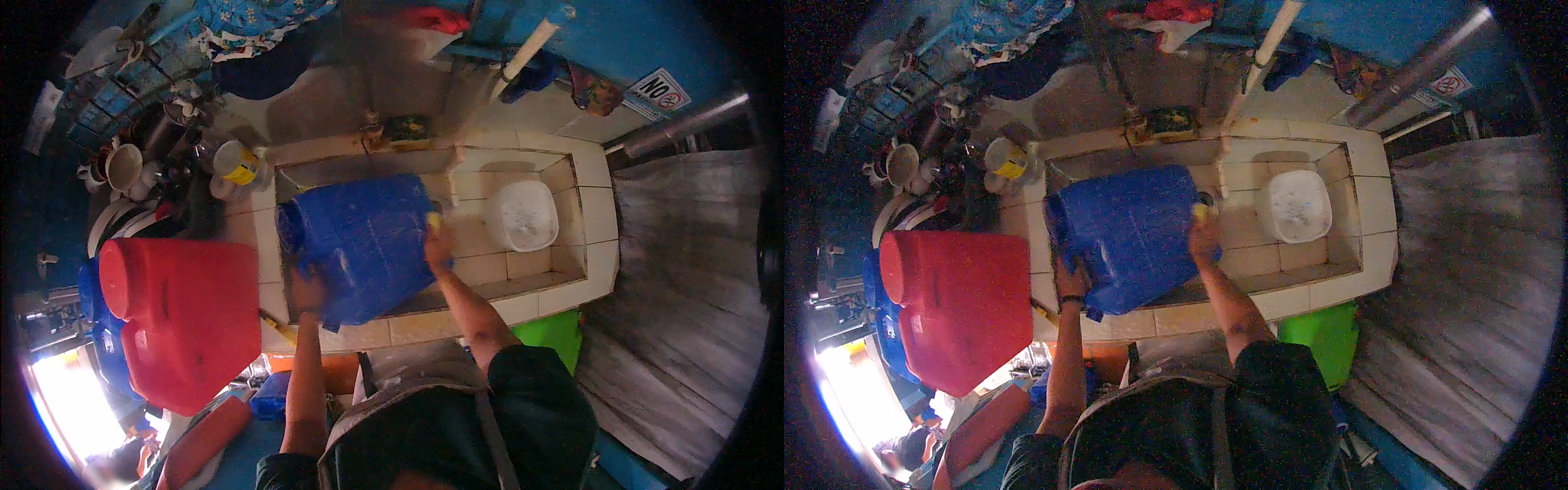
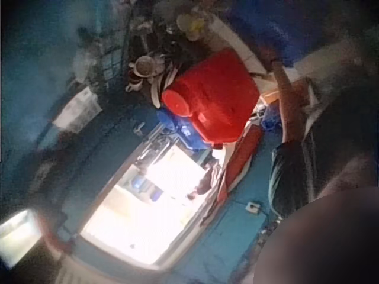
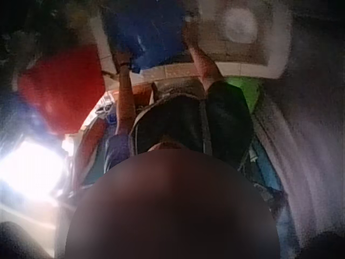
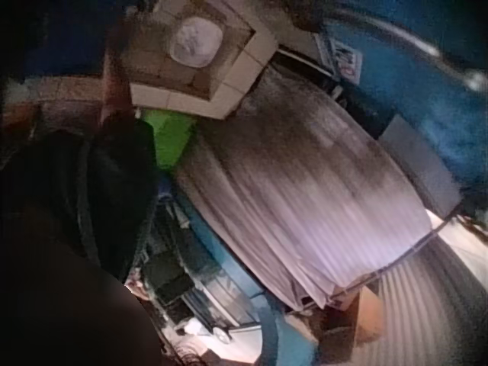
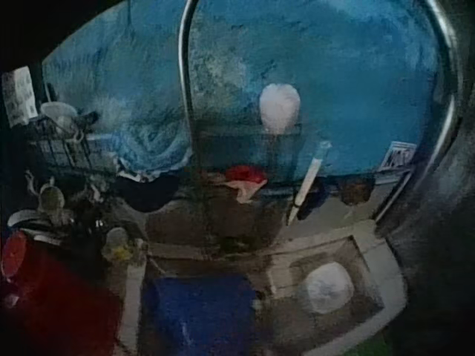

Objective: The person fills a blue plastic container with water from a tap, then scrubs its exterior with a sponge. They rinse the container and repeat the process with a green plastic container, scrubbing and rinsing it as well.

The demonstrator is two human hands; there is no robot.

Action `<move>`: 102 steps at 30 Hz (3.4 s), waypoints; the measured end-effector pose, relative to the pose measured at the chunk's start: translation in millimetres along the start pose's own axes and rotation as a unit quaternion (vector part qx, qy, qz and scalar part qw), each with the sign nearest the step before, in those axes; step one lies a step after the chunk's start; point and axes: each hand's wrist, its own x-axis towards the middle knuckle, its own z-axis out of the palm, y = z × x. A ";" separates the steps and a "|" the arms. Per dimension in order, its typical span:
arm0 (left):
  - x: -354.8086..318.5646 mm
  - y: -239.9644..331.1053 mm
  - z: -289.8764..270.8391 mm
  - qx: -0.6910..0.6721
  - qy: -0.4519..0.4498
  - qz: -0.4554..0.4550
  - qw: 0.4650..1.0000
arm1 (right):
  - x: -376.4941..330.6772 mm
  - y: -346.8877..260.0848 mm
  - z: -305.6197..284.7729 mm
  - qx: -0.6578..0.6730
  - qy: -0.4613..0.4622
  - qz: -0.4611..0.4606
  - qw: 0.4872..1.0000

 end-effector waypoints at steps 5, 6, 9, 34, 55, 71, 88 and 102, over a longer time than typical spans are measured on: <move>14.5 -14.8 15.7 0.078 0.002 -0.004 0.997 | -62.7 -24.4 35.5 -0.085 -0.075 -0.400 0.909; 16.4 -16.9 18.8 0.075 -0.012 -0.018 0.997 | -68.8 -45.5 58.2 -0.016 -0.165 -0.440 0.883; 19.2 -26.3 23.8 0.002 0.004 0.070 0.998 | -29.9 -88.9 114.2 -0.041 -0.161 -0.522 0.837; 11.1 142.4 31.5 -0.597 -0.266 -0.294 0.697 | -55.9 -86.6 -102.6 0.069 -0.182 -0.417 0.888; -0.1 140.1 80.3 -0.637 -0.353 -0.115 0.676 | -76.2 -53.4 -45.3 -0.207 0.072 -0.499 0.839; 2.1 128.9 49.5 -0.511 -0.333 -0.138 0.781 | 4.8 -54.1 -89.4 0.036 -0.371 -0.494 0.786; -45.4 103.0 42.4 -0.288 -0.263 0.213 0.896 | 65.9 -106.5 -15.7 0.049 -0.056 -0.185 0.980; -22.2 155.5 -15.3 0.204 -0.139 0.484 0.839 | 75.9 -164.2 -110.4 -0.378 -0.250 -0.389 0.802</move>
